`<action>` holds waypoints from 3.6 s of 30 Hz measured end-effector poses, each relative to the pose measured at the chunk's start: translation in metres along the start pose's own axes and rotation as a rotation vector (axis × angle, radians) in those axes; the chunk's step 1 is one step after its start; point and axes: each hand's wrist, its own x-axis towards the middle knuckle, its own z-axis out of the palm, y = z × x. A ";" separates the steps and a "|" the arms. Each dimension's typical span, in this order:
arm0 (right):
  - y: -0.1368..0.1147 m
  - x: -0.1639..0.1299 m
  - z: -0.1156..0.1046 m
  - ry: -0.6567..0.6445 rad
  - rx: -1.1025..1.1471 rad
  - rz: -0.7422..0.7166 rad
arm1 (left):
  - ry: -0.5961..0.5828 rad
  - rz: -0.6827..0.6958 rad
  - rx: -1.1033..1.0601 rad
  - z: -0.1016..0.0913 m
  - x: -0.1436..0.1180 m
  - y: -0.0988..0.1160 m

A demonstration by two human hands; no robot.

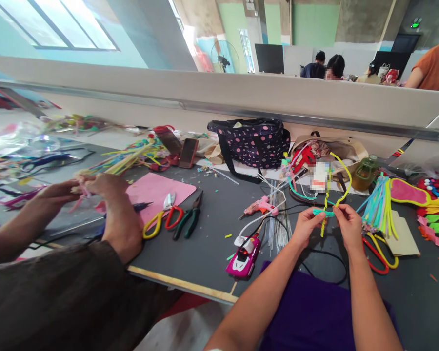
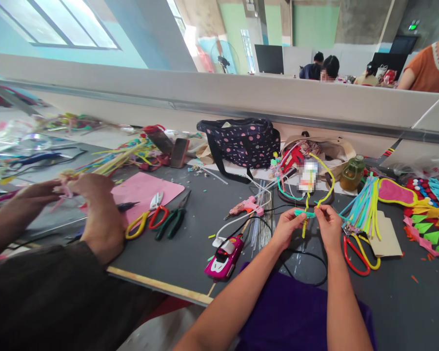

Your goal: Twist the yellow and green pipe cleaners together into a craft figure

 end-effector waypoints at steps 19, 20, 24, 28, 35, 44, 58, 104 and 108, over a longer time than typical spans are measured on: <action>-0.012 -0.003 0.002 -0.061 -0.014 -0.010 | 0.060 0.056 0.017 0.001 0.000 0.001; -0.012 -0.003 0.002 -0.058 -0.021 -0.001 | 0.064 0.060 0.021 0.002 0.000 0.002; -0.010 -0.003 0.002 -0.055 -0.055 -0.006 | 0.036 0.020 -0.010 0.003 -0.002 0.004; -0.006 -0.003 0.003 -0.065 -0.073 -0.042 | 0.001 -0.013 -0.013 0.004 -0.003 0.004; -0.007 -0.004 0.002 -0.008 -0.027 0.003 | 0.043 0.012 0.001 0.005 -0.002 0.002; -0.006 -0.002 0.002 0.218 0.088 -0.031 | 0.026 0.005 0.065 0.006 -0.004 -0.002; -0.011 -0.005 0.013 0.199 0.155 0.013 | 0.056 -0.073 0.023 0.013 -0.006 -0.005; -0.002 -0.005 0.021 0.075 0.526 0.454 | 0.170 -0.060 -0.037 -0.018 0.011 0.012; -0.002 -0.005 0.023 0.131 0.535 0.407 | 0.559 0.178 0.026 -0.020 0.012 0.018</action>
